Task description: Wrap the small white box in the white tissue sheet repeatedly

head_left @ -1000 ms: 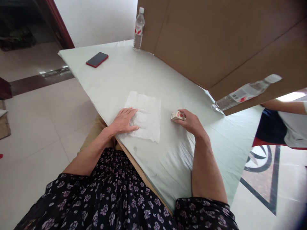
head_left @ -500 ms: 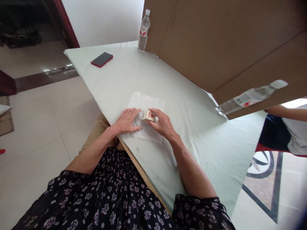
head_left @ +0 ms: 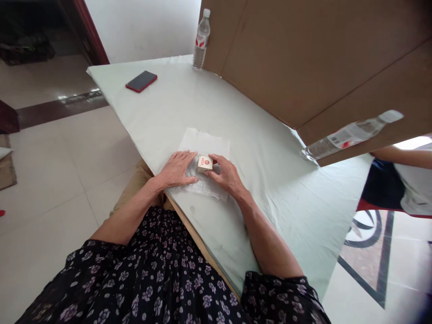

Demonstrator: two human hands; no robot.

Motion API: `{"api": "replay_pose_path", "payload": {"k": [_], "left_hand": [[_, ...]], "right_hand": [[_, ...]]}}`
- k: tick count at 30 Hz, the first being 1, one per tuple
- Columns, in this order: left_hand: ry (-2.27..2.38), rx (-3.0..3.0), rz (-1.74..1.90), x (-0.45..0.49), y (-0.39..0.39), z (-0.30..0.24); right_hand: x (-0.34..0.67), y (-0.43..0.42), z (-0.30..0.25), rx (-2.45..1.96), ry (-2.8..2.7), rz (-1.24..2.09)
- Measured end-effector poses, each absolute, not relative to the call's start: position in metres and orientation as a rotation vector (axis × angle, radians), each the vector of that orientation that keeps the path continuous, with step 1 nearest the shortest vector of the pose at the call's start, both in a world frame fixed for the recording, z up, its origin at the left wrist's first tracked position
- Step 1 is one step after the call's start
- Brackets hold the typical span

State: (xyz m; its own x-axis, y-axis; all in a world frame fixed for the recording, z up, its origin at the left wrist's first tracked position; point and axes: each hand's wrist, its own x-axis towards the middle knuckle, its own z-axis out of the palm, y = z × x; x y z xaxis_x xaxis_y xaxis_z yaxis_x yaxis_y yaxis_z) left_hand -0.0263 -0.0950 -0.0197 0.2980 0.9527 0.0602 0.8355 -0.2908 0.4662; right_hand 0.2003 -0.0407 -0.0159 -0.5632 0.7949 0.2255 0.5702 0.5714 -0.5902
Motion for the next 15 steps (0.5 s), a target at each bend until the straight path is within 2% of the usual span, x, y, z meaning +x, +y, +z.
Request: {"api": "replay_pose_path", "payload": {"k": [15], "left_hand": [[1.613,2.216,0.442,-0.0251,-0.0950,-0.0185]], "right_hand": [[0.1979,-0.0399,-0.0231,-1.092,-2.271,0.712]]}}
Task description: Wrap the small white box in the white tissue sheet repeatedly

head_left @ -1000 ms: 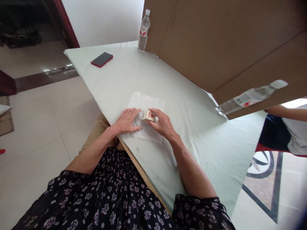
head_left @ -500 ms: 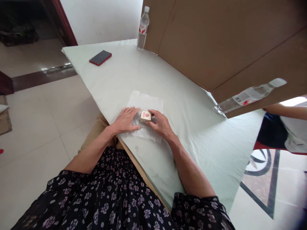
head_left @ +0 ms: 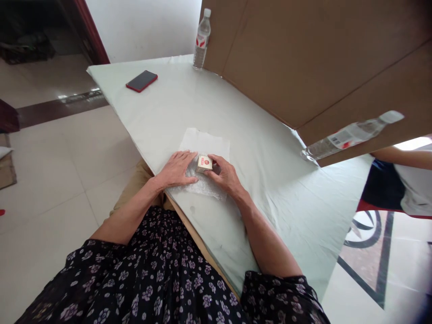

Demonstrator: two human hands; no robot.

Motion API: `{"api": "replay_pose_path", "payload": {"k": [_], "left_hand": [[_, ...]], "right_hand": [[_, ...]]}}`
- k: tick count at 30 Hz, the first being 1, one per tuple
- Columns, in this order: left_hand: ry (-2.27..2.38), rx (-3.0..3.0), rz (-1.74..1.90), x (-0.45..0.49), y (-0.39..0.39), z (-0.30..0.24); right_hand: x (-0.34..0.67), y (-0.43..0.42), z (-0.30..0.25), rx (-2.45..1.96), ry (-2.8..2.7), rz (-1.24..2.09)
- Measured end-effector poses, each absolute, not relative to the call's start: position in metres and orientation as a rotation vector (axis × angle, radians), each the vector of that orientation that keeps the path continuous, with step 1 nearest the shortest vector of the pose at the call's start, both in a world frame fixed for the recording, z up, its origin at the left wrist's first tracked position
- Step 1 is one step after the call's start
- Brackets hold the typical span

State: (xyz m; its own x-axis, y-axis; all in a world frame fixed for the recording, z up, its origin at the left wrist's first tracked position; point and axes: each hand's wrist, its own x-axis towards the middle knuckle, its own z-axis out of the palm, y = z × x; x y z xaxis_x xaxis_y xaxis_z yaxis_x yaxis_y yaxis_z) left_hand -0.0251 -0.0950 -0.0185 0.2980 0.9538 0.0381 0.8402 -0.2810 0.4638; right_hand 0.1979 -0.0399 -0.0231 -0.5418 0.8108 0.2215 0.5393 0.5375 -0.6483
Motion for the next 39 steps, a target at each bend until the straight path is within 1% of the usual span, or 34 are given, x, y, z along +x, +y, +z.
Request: {"api": "replay_pose_path", "payload": {"k": [16,31,35,39], "left_hand": [[1.611,2.216,0.418,-0.025,-0.095,-0.017],[1.569,2.236,0.551,-0.028,-0.093,-0.024],[1.559,2.152,0.677,-0.032,-0.094,-0.024],[1.549,2.077,0.796,-0.034,-0.096,-0.024]], "right_hand": [[0.199,-0.040,-0.027,-1.128,-2.262,0.744],[0.200,-0.042,-0.026,-1.093,-2.245,0.778],[0.208,-0.045,-0.013,-1.051,-2.197,0.694],[0.216,-0.059,0.017,-1.011,-2.284,0.549]]}}
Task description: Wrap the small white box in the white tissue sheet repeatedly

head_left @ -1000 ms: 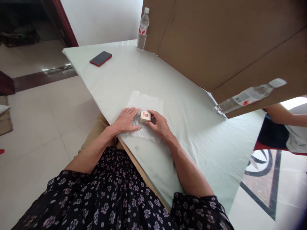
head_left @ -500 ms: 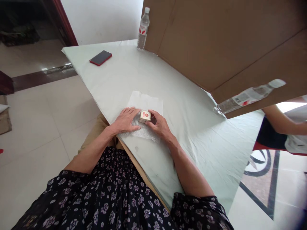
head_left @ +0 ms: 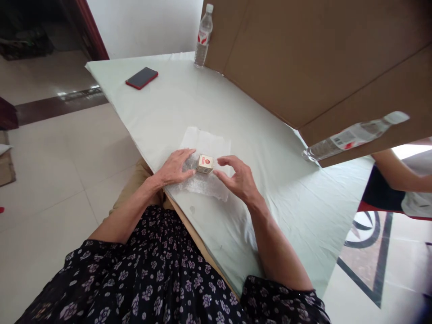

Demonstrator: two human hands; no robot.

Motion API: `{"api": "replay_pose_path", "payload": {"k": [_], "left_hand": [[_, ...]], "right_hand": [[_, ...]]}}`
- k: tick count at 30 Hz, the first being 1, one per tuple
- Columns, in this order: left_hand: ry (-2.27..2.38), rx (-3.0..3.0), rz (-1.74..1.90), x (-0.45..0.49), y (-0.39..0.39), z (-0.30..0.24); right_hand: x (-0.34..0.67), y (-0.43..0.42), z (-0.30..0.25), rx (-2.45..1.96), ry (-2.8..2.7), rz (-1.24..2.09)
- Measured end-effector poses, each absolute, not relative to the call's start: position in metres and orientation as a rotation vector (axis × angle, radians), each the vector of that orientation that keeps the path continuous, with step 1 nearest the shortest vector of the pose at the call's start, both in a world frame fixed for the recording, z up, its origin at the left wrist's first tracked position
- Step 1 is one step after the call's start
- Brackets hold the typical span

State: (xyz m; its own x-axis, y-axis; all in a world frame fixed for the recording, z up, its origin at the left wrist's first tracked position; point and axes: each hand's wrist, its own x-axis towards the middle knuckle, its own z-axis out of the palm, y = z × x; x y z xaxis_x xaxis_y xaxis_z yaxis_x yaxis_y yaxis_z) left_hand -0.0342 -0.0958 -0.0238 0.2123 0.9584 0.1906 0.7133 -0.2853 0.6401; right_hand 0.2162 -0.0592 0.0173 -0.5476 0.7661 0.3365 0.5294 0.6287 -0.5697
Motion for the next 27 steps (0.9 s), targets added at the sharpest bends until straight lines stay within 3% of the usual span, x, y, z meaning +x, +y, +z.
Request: {"api": "replay_pose_path", "payload": {"k": [5,15,23,27], "left_hand": [[1.527,2.022,0.917,-0.039,-0.096,-0.023],[1.457,2.156,1.008,-0.045,-0.108,-0.007],[1.374,2.232,0.886,-0.048,-0.120,0.001],[1.400,2.229,0.852,-0.047,-0.120,0.002]], "right_hand": [[0.211,-0.086,0.044,-0.799,-2.742,0.556],[0.185,-0.099,0.030,-0.974,-3.147,0.052],[0.194,-0.099,0.036,-0.913,-3.100,0.255],[0.193,-0.103,0.036,-0.926,-3.152,0.179]]}}
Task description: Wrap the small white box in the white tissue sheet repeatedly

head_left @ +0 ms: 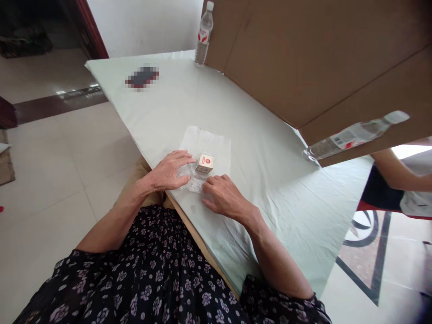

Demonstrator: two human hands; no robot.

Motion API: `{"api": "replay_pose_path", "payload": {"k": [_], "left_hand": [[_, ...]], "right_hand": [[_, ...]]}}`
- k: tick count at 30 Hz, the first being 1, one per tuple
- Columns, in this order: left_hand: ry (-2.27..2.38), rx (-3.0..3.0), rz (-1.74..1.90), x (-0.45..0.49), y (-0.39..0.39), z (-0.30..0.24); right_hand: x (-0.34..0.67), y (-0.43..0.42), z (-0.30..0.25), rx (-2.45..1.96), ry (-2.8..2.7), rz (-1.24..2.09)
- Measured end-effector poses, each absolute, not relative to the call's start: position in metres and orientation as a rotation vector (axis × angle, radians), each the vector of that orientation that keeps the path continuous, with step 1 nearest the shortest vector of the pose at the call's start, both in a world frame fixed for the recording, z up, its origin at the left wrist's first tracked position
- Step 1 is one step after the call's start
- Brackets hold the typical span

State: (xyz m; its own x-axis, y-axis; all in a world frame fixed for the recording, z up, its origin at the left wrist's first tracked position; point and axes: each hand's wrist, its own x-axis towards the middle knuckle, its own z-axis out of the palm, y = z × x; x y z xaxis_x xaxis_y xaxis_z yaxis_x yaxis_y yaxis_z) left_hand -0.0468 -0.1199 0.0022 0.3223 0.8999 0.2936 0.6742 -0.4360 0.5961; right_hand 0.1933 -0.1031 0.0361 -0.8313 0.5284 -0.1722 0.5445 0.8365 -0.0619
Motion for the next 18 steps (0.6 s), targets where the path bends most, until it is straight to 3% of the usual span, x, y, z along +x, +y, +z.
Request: {"api": "replay_pose_path", "payload": {"k": [18], "left_hand": [[1.368,2.334,0.799,-0.039,-0.129,0.009]], "right_hand": [[0.202,-0.094,0.041,0.915,3.028,-0.114]]}}
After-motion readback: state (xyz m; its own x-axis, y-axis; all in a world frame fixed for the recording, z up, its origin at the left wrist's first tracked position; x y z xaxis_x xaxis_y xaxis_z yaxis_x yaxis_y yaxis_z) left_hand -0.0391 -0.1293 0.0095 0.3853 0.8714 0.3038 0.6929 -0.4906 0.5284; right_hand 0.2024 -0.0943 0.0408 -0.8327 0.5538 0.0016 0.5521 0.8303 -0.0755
